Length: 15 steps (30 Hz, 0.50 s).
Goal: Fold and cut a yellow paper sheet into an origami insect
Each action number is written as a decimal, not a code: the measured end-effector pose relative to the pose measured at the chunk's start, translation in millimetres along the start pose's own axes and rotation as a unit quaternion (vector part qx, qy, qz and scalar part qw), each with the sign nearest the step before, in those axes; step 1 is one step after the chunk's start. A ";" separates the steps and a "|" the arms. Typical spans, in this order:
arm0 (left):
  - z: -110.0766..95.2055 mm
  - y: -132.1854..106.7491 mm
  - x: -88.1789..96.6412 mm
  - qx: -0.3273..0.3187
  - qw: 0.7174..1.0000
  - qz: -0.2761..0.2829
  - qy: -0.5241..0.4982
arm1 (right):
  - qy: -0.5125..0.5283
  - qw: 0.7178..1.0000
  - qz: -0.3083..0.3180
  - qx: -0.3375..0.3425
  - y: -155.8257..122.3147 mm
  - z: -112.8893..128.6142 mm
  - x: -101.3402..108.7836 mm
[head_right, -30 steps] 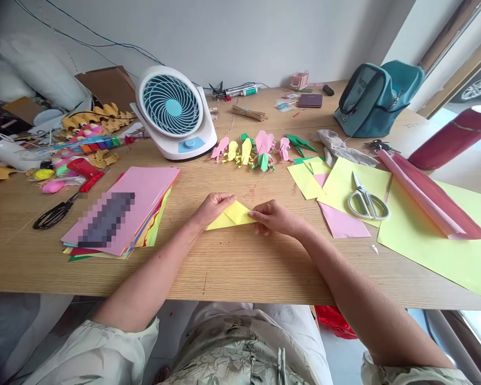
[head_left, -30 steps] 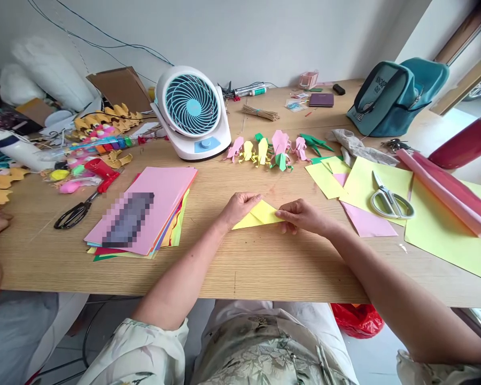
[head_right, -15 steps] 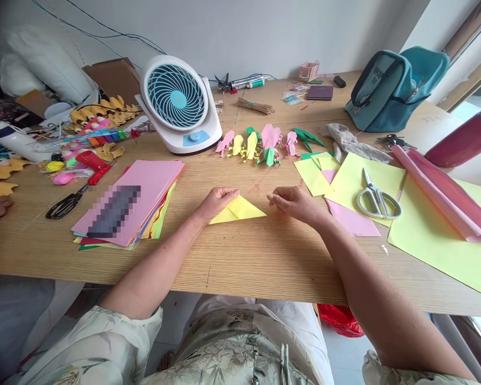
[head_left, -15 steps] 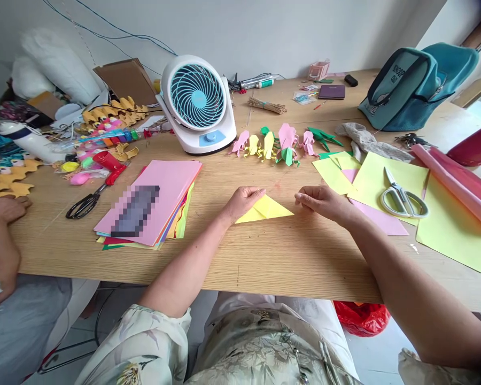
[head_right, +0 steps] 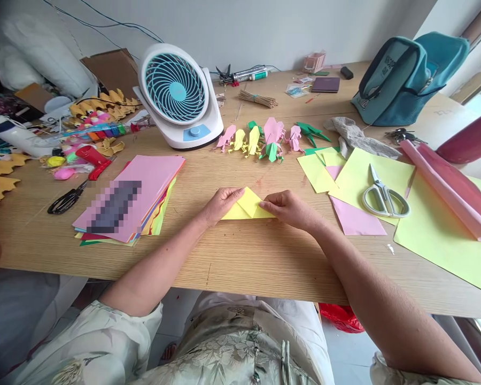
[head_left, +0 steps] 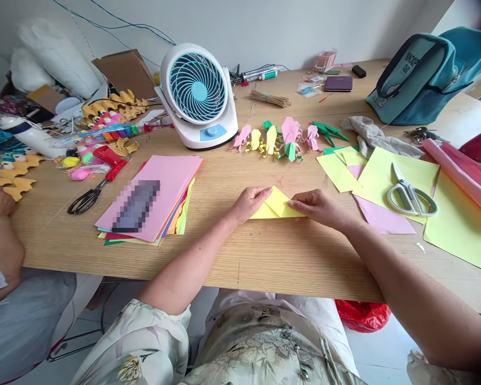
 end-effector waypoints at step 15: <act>1.6 2.2 2.5 0.016 0.999 0.010 0.031 | -0.012 0.991 -0.122 -0.044 -6.2 -1.2 44.1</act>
Point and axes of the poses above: each hand's wrist, its own y-axis towards the middle knuckle, its own x-axis out of the back of the hand, z = x × y, the point moved 9 cm from there along y, towards the middle knuckle, and after that the axes turned 7 degrees about y, right-handed, at the moved point
